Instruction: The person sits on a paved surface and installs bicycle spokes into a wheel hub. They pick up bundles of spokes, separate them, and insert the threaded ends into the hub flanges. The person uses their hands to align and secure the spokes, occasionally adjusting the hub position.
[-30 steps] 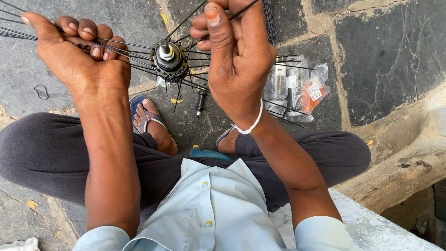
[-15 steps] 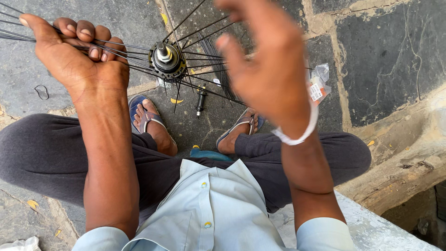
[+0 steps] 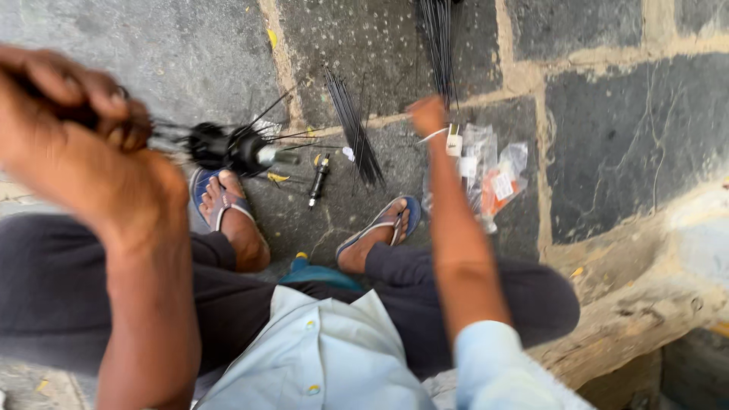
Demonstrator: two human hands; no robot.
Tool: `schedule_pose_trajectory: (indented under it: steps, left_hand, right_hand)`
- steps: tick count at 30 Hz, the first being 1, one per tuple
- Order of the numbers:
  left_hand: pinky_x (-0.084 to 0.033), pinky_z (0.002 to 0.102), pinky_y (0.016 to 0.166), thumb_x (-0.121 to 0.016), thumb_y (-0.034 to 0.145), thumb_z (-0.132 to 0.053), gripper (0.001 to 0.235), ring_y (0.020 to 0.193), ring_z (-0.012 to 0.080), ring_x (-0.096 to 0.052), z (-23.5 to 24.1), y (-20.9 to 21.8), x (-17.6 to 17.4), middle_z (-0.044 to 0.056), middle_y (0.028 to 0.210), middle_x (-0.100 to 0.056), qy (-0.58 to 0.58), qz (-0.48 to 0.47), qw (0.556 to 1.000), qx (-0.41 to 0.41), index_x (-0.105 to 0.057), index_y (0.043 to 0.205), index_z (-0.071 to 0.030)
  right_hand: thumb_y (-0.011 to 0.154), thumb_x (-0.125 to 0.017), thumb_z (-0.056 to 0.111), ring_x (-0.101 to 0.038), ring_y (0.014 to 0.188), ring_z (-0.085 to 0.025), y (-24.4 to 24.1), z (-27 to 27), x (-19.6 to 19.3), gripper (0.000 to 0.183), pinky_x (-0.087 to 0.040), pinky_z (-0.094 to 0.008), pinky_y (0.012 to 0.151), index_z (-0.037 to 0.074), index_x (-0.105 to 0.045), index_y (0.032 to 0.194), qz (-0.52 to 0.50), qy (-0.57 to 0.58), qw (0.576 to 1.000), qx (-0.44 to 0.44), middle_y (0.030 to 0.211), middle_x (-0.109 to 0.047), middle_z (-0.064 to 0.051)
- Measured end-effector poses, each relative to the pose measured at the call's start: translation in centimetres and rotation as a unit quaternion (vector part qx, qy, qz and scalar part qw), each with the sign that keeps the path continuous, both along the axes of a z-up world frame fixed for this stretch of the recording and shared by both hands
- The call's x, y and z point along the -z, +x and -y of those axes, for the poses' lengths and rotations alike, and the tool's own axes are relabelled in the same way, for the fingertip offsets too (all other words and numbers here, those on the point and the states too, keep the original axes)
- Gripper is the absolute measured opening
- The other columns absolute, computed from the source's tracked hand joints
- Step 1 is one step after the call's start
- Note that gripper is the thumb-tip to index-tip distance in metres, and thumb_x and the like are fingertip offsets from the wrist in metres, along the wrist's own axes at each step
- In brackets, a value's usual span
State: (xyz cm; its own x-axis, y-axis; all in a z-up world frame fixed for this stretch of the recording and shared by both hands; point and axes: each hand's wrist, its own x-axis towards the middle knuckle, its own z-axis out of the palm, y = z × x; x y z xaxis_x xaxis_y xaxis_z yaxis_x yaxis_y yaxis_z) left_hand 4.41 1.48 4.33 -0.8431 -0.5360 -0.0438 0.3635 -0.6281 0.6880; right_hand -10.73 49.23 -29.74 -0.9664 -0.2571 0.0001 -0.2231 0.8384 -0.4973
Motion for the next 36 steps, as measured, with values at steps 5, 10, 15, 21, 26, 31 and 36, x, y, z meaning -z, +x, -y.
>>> schedule_pose_trajectory:
  steps: [5,10,15,21,26,31,36]
  left_hand:
    - [-0.023,0.03,0.05,-0.045,0.118,-0.035,0.045,0.052,0.0159,-0.033,-0.9,1.9,-0.7,0.01,0.069,-0.043,-0.024,0.043,0.998,-0.043,-0.045,0.086,-0.004]
    - [-0.024,0.029,0.048,-0.046,0.118,-0.04,0.047,0.051,0.0157,-0.034,-1.0,3.2,-1.1,0.01,0.069,-0.045,-0.041,0.086,0.994,-0.048,-0.046,0.087,-0.004]
    - [-0.024,0.029,0.047,-0.047,0.117,-0.045,0.05,0.05,0.0154,-0.034,-1.9,2.0,-1.3,0.011,0.069,-0.047,-0.033,0.084,0.996,-0.024,-0.047,0.088,-0.004]
    - [-0.025,0.028,0.045,-0.048,0.117,-0.05,0.054,0.05,0.0151,-0.035,-2.0,-0.1,-1.3,0.011,0.069,-0.049,-0.017,0.056,0.997,-0.054,-0.049,0.089,-0.004]
    - [-0.026,0.028,0.045,-0.049,0.118,-0.054,0.059,0.048,0.0145,-0.034,-3.1,-2.9,-2.3,0.013,0.067,-0.052,-0.006,0.022,0.999,-0.042,-0.05,0.088,-0.003]
    - [-0.027,0.029,0.046,-0.05,0.116,-0.046,0.053,0.048,0.0145,-0.034,-3.8,-3.6,-2.5,0.015,0.068,-0.053,0.044,-0.017,0.999,0.014,-0.05,0.087,-0.002]
    - [-0.027,0.027,0.048,-0.048,0.115,-0.043,0.048,0.049,0.0122,-0.033,-3.8,-3.4,-3.3,0.014,0.071,-0.055,0.111,-0.028,0.992,0.053,-0.05,0.088,-0.003]
  right_hand:
    - [0.085,-0.079,0.039,-0.068,0.099,-0.046,4.5,12.5,5.0,0.045,-0.054,-0.051,0.087,0.002,-0.066,0.107,0.183,0.026,0.929,0.322,0.101,-0.071,-0.025]
    - [0.078,-0.07,0.007,-0.073,0.094,-0.039,5.5,15.4,5.1,0.03,-0.057,-0.048,0.086,0.004,-0.063,0.107,0.091,0.034,0.938,0.332,0.098,-0.075,-0.019]
    - [0.081,-0.071,0.004,-0.072,0.086,-0.036,4.7,12.0,3.6,0.018,-0.057,-0.047,0.08,0.006,-0.067,0.099,0.08,-0.053,0.942,0.322,0.09,-0.073,-0.019]
    - [0.098,-0.062,0.013,-0.065,0.073,-0.026,-0.8,2.9,-14.6,0.013,-0.055,-0.038,0.067,0.002,-0.064,0.105,-0.147,-0.241,0.913,0.295,0.086,-0.064,-0.012]
    - [0.119,-0.056,0.02,-0.055,0.058,-0.018,10.4,10.0,-41.1,0.025,-0.05,-0.03,0.053,-0.002,-0.059,0.11,-0.222,-0.412,0.874,0.13,0.082,-0.056,-0.01]
    - [0.104,-0.066,0.008,-0.048,0.064,-0.008,15.6,20.3,-42.4,0.037,-0.038,-0.018,0.058,-0.003,-0.062,0.139,-0.018,-0.287,0.956,0.05,0.081,-0.058,-0.006]
    - [0.114,-0.064,0.014,-0.068,0.083,-0.006,15.8,23.3,-40.5,0.022,-0.057,-0.019,0.073,0.0,-0.064,0.131,-0.079,-0.344,0.935,-0.046,0.095,-0.072,-0.004]
